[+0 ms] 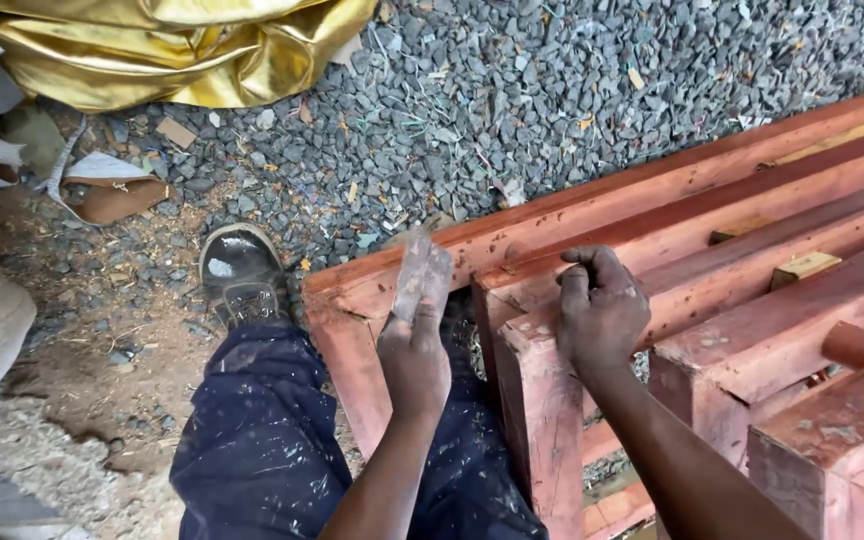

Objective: The person sands the surface of a reddish-brown wooden frame using a sanding block. They work on the top edge and corners, occasionally adjusting the sanding block and their grip to reach different areas.

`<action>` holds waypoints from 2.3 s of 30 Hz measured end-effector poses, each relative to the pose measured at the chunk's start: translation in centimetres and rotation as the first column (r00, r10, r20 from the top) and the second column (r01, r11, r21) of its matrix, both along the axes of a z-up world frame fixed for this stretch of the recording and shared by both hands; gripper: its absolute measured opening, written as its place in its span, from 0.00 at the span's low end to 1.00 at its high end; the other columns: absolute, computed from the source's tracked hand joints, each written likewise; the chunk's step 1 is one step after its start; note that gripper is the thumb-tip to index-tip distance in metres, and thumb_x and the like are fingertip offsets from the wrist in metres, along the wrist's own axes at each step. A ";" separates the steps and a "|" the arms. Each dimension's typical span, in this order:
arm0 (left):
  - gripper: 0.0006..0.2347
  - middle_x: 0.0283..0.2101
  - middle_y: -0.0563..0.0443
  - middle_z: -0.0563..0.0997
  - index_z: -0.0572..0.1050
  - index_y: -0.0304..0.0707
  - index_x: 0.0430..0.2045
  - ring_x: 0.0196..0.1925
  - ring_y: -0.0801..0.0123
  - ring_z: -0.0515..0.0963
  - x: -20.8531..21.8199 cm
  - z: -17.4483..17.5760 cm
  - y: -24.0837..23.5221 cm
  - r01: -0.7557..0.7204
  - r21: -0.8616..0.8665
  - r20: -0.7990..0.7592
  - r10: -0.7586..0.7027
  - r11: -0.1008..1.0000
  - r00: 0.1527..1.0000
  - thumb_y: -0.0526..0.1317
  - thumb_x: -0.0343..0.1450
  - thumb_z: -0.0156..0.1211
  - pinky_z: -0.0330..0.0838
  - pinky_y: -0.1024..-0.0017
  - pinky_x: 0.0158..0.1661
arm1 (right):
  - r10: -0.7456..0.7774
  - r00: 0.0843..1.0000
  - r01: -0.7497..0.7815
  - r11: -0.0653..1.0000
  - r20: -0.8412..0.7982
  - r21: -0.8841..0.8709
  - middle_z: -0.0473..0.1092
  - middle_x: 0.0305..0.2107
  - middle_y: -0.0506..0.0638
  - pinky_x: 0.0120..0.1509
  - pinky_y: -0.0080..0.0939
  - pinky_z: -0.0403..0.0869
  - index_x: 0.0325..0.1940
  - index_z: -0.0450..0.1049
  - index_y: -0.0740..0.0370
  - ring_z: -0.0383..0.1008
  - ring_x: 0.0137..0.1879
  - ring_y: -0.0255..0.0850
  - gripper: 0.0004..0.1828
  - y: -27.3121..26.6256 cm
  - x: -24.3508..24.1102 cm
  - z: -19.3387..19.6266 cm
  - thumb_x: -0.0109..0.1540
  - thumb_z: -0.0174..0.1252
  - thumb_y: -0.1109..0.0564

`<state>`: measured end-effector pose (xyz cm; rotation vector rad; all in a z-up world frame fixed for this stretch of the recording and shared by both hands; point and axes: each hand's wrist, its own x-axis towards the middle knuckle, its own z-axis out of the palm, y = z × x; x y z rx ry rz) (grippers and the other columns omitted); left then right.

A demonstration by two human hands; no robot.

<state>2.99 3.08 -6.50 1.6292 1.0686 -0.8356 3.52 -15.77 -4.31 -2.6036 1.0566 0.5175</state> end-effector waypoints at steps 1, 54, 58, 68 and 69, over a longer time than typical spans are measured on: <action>0.20 0.35 0.27 0.82 0.81 0.23 0.34 0.46 0.37 0.80 -0.3 -0.6 -0.1 -0.004 -0.001 -0.004 0.004 1.000 1.000 0.49 0.71 0.55 0.69 0.44 0.46 | 0.004 1.000 -0.004 1.000 -0.004 -0.001 0.77 0.27 0.44 0.56 0.53 0.73 0.40 0.79 0.41 0.77 0.47 0.50 0.09 0.1 0.3 0.2 0.61 0.54 0.50; 0.12 0.32 0.56 0.84 0.84 0.34 0.33 0.34 0.73 0.80 0.5 -1.0 0.4 -0.242 -0.347 -0.043 0.242 0.906 0.969 0.42 0.64 0.60 0.78 0.73 0.41 | 0.453 0.891 -0.453 0.887 0.020 0.085 0.43 0.76 0.73 0.84 0.60 0.46 0.77 0.47 0.75 0.38 0.83 0.66 0.46 11.4 -12.8 6.9 0.65 0.54 0.43; 0.07 0.31 0.50 0.85 0.83 0.33 0.28 0.34 0.66 0.83 1.5 0.8 0.8 -0.420 -0.502 -0.098 0.432 0.756 0.896 0.37 0.62 0.63 0.77 0.68 0.42 | 0.351 0.926 -0.377 0.882 0.140 0.282 0.53 0.76 0.58 0.83 0.54 0.50 0.77 0.55 0.61 0.48 0.83 0.55 0.33 11.5 -6.9 9.3 0.69 0.49 0.49; 0.19 0.43 0.45 0.86 0.83 0.29 0.42 0.43 0.67 0.84 2.5 4.4 0.0 -0.037 -0.897 -0.136 -0.194 0.441 0.972 0.43 0.61 0.68 0.80 0.70 0.50 | -0.728 0.638 0.537 0.654 0.251 0.533 0.76 0.39 0.50 0.60 0.36 0.75 0.42 0.74 0.61 0.77 0.48 0.39 0.08 6.8 -4.8 11.5 0.61 0.65 0.60; 0.19 0.39 0.43 0.87 0.84 0.29 0.37 0.40 0.65 0.85 2.6 4.2 -0.3 0.002 -0.848 -0.135 -0.220 0.530 0.966 0.47 0.61 0.68 0.82 0.69 0.45 | -0.665 0.642 0.450 0.730 0.382 0.514 0.73 0.38 0.46 0.59 0.31 0.73 0.39 0.74 0.58 0.75 0.48 0.35 0.06 6.3 -5.5 11.1 0.62 0.66 0.62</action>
